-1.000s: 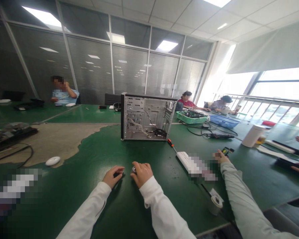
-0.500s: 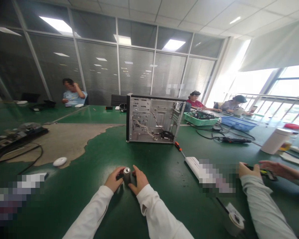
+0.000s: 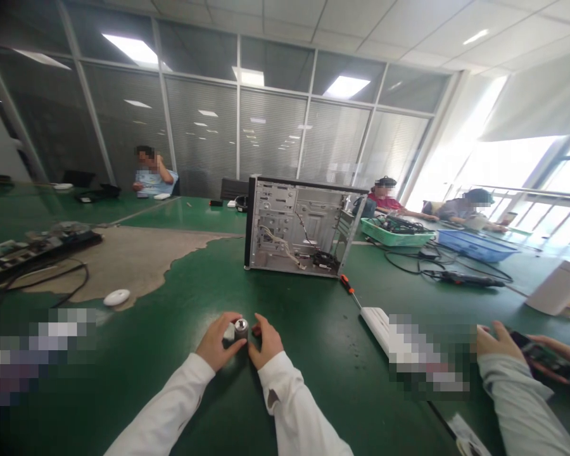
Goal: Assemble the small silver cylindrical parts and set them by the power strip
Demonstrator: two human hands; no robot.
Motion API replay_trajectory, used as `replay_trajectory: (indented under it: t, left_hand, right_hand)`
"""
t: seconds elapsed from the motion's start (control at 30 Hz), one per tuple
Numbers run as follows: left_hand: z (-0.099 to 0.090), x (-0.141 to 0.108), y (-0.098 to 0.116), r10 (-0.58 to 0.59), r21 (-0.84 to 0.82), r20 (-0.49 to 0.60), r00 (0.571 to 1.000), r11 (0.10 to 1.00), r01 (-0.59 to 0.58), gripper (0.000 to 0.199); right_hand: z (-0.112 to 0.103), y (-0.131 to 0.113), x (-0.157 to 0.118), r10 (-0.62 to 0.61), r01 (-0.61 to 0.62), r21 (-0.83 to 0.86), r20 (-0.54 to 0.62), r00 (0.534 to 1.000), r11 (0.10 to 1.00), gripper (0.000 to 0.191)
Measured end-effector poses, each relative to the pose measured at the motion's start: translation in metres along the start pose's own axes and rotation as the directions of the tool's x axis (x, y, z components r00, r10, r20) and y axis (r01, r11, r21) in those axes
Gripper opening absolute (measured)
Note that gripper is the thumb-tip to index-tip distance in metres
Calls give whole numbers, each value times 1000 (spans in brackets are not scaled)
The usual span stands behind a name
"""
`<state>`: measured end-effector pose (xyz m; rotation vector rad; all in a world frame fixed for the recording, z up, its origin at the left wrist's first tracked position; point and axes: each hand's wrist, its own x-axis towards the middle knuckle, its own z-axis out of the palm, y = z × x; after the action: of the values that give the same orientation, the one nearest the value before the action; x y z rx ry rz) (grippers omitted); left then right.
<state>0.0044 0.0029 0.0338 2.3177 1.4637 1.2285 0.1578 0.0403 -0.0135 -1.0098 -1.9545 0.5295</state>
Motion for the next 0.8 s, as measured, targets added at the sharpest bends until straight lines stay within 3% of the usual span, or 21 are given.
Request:
replay_trajectory:
  t: [0.2,0.37,0.53,0.7,0.8]
  left_hand:
    - [3,-1,-2,-37,-44,31,999,998,38,29]
    - [6,-1,0,-190,-249,8,982,950,186,28]
    - [10,-2,2,-427,-525,-20,904,774,354,35]
    - [14,-3,-1,-499,-735,17,866,581,349,39]
    - [15,-2,-1,-557,-820,50,829,451,353,42]
  right_hand:
    - [-6,-8,-1,0,1,-30,36,999,1000,63]
    - [-6,-12,-1,15,-13,-31,67,998,999,63]
    - [-6,-20,-4,18,-20,41,58,998,999,62]
    - [-10,-29,-7,6,-20,163,84,996,986,59]
    - [-9,-31,-8,30,-39,244,42,999,969,56]
